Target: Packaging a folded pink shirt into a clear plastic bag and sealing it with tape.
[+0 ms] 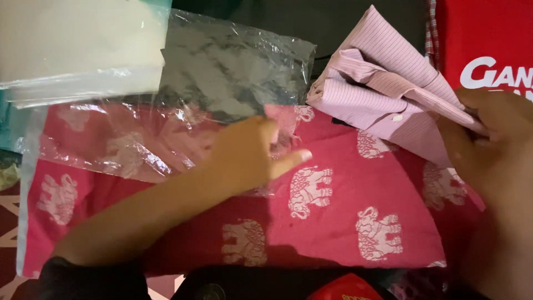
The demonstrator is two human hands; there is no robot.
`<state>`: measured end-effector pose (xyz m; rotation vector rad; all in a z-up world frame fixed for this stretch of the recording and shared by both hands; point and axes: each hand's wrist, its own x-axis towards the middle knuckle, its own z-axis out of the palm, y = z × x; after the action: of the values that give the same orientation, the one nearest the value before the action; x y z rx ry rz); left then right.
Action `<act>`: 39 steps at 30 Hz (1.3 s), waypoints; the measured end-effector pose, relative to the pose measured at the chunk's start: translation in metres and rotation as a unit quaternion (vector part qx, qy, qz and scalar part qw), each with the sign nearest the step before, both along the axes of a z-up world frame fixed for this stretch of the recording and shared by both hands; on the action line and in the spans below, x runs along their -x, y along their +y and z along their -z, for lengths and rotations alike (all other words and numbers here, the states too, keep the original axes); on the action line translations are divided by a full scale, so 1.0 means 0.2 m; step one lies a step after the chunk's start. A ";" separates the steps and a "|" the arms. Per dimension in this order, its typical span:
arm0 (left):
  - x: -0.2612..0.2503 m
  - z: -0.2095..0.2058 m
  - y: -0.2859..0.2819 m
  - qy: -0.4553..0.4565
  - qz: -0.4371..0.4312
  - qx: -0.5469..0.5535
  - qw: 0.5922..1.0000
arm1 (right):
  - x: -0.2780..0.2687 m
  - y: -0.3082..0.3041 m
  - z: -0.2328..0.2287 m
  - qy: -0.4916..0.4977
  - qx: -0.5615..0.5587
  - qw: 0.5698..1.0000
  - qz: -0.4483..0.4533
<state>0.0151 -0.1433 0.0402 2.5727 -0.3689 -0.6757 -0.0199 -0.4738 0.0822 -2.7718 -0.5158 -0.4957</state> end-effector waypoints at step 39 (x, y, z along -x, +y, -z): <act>0.12 -0.31 0.28 -0.101 -0.119 0.252 0.955 | 0.06 0.18 -0.08 0.096 -0.099 0.990 0.006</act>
<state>-0.0095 -0.0867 0.1015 2.1471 -0.2488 -0.1943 -0.0310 -0.4381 0.0992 -2.5980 -0.3823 -0.2611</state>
